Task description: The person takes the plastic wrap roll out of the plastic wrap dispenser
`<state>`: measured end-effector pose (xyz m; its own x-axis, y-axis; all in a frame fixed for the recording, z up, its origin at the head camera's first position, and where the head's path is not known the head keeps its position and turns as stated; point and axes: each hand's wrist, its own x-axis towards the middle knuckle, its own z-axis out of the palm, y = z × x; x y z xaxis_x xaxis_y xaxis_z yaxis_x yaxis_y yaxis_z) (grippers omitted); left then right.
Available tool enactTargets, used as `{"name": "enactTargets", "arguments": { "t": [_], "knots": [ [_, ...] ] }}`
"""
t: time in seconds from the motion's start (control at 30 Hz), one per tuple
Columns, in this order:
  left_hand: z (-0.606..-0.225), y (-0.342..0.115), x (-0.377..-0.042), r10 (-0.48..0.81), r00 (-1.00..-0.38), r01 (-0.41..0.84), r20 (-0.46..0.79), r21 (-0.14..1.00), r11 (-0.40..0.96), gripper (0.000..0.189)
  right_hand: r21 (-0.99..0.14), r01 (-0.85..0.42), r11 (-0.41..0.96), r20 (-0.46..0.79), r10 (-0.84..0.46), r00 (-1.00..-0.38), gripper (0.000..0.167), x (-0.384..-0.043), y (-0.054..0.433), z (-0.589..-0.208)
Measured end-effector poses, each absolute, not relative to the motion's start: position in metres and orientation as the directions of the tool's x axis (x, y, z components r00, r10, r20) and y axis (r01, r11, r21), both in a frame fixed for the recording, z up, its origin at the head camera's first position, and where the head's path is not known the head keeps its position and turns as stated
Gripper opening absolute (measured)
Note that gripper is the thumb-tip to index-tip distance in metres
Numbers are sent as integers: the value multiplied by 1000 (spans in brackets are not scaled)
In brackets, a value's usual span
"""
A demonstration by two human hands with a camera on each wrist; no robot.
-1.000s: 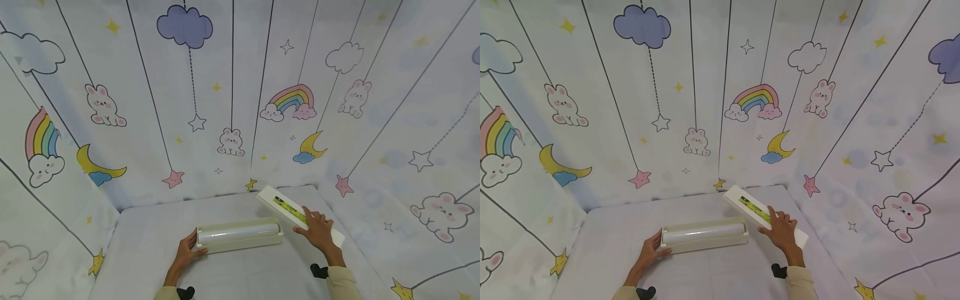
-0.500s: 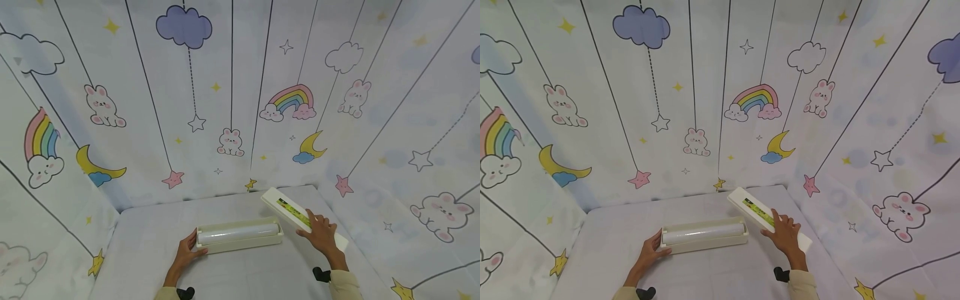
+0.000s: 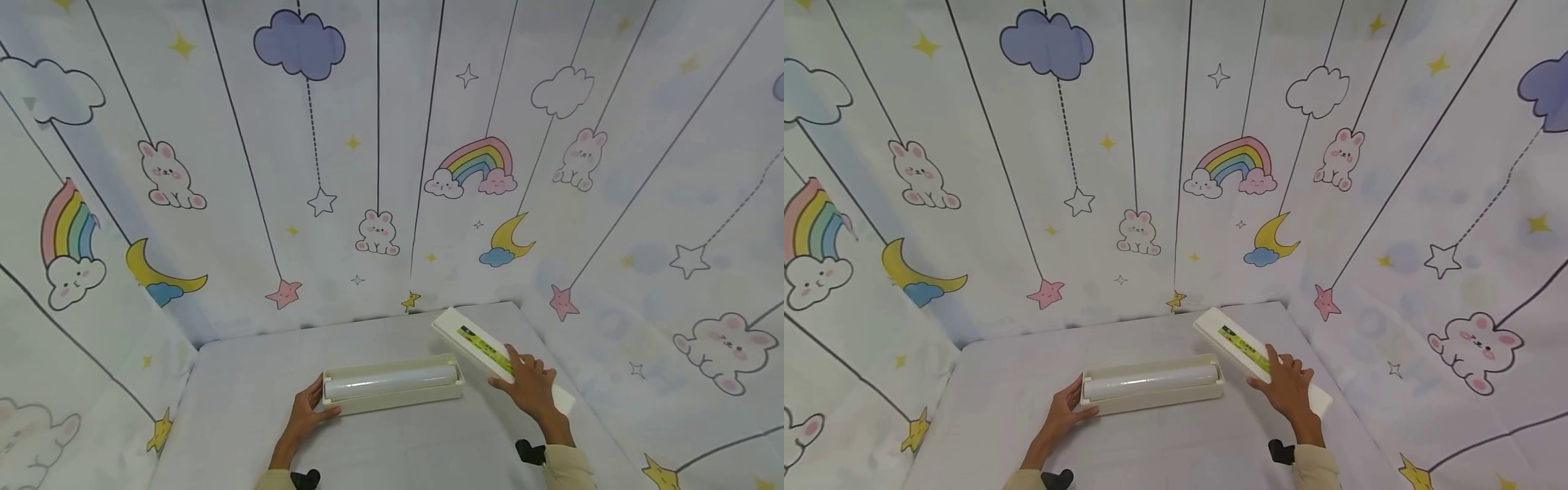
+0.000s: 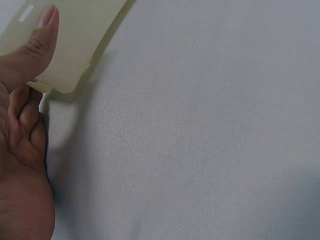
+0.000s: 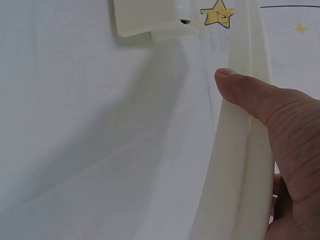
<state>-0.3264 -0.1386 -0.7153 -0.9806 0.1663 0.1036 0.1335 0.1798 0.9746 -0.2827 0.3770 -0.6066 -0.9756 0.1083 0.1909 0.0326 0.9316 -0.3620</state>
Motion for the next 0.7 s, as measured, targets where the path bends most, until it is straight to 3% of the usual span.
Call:
{"name": "enactTargets", "arguments": {
  "t": [0.7],
  "knots": [
    [-715, -140, -328, 184, -969, 198, 167, 966, 167, 98, -379, 55, 924, 172, 129, -977, 101, -276, 386, -608]
  ]
}}
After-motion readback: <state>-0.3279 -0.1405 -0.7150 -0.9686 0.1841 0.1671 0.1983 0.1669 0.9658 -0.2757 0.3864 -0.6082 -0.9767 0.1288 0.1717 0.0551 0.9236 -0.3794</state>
